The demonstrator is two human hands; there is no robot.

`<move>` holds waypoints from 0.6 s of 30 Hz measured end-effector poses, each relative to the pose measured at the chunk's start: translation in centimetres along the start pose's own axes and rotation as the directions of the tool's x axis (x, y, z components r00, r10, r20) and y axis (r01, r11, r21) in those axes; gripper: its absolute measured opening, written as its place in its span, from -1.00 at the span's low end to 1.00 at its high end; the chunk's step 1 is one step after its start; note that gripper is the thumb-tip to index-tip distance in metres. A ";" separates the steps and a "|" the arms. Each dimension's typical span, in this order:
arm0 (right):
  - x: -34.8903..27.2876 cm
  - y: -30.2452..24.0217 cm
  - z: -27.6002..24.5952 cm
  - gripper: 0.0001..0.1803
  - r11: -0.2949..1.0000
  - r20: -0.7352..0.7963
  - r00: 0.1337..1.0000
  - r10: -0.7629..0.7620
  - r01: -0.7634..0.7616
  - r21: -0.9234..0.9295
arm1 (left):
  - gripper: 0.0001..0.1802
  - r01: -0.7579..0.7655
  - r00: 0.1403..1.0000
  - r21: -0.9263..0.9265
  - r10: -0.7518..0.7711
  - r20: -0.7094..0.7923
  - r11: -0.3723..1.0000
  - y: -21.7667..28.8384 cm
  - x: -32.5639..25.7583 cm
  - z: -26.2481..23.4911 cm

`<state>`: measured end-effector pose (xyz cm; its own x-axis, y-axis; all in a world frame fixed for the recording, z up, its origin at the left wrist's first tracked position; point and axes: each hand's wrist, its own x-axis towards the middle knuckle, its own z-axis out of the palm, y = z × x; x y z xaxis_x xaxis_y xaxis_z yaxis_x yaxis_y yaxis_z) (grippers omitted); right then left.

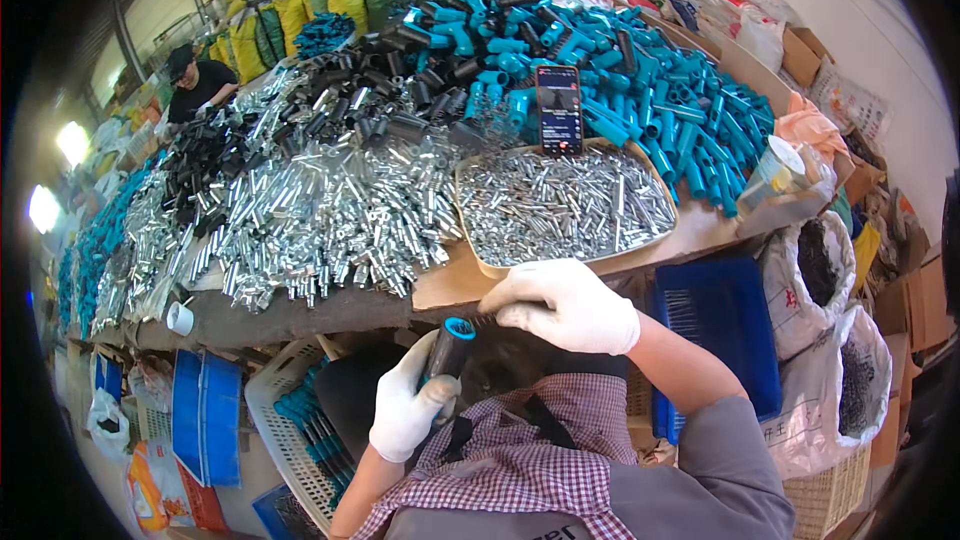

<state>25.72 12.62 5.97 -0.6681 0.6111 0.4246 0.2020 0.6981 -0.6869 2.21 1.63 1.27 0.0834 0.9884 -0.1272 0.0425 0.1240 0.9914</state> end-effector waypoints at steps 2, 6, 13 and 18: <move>0.7 -0.2 0.4 -0.83 1.000 0.084 0.996 -0.010 0.011 -0.017 | 0.10 -0.124 0.992 0.226 0.124 0.013 0.966 -0.6 0.2 -1.3; 0.8 -0.3 4.1 -0.85 0.997 0.133 0.991 -0.001 0.012 -0.081 | -0.03 -0.192 0.981 0.563 0.152 0.117 0.804 -0.3 0.4 -1.9; 4.4 4.3 -2.5 -0.44 0.998 0.111 0.991 0.068 -0.067 -0.012 | -0.31 -0.163 0.970 0.321 0.212 -0.123 0.933 -2.9 0.7 -2.5; 6.1 16.9 -16.7 -0.65 0.885 -0.551 0.781 0.294 -0.440 -0.152 | -0.25 -0.066 0.986 0.083 0.078 -0.149 0.994 -3.3 1.5 -2.5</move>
<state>37.04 34.44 6.82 -0.0679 0.8879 0.4549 0.5819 0.4057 -0.7049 -0.28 2.91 -2.09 -0.0629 0.9971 -0.0436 0.1199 0.0509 0.9915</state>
